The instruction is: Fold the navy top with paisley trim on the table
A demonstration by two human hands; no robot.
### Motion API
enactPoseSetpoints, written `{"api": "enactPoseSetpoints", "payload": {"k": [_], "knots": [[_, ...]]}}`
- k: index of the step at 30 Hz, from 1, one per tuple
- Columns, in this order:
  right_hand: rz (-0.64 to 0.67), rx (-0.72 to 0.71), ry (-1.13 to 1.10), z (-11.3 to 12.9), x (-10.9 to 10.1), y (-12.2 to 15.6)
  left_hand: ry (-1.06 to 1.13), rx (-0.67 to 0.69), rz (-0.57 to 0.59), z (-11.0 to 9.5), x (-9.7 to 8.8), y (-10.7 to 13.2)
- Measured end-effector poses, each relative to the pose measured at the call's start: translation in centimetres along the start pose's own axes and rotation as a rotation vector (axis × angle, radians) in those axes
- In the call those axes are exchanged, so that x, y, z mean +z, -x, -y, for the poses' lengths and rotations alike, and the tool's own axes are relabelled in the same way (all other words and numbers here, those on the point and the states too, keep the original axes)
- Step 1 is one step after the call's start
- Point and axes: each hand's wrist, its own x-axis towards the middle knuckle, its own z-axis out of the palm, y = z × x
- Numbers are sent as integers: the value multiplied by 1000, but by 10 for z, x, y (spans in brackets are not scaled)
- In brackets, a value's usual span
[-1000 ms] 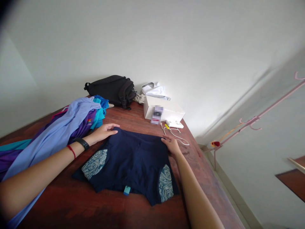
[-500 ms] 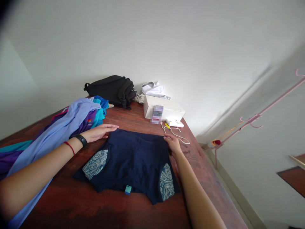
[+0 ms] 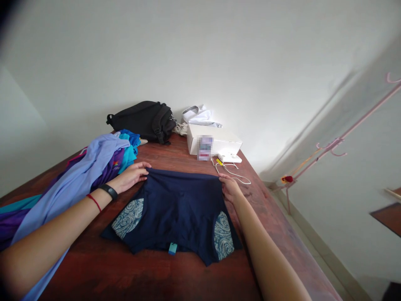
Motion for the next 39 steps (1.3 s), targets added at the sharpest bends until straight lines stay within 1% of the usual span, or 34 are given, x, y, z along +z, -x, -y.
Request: {"api": "enactPoseSetpoints", "payload": {"k": [3,5,7,9,13,16,19,23,27,31,35,37,39], "knots": [[2,-22,-16,-1,1,1,75,-62,64,-2,-1,0],[-11,-39,-20,-1,2,1,110,-91,79,-5,-1,1],[-26,-53,-25,0,3,2,154,-117,71,-8,0,2],[-42,-66,-32,0,4,2,177,-127,39,-9,2,3],[-87,-78,-31,-2,5,0,94,-83,-22,-7,4,2],[-127,-86,-26,-4,6,-2,4,-32,-75,-1,6,-1],[-155,-94,-18,-5,7,-3,-53,-8,-128,5,7,-4],[-179,-121,26,-7,8,-4,-115,1,-140,8,8,-5],[-221,-201,190,-8,5,-8,-238,3,-117,6,9,-11],[-290,-334,451,-4,0,-11,-430,16,-63,0,7,-30],[-306,-417,665,-3,-1,-10,-650,40,-34,-6,4,-47],[-301,-437,741,-5,-1,-9,-748,57,-49,-10,7,-46],[-300,-453,795,-5,0,-7,-820,108,-103,-15,17,-39]]}}
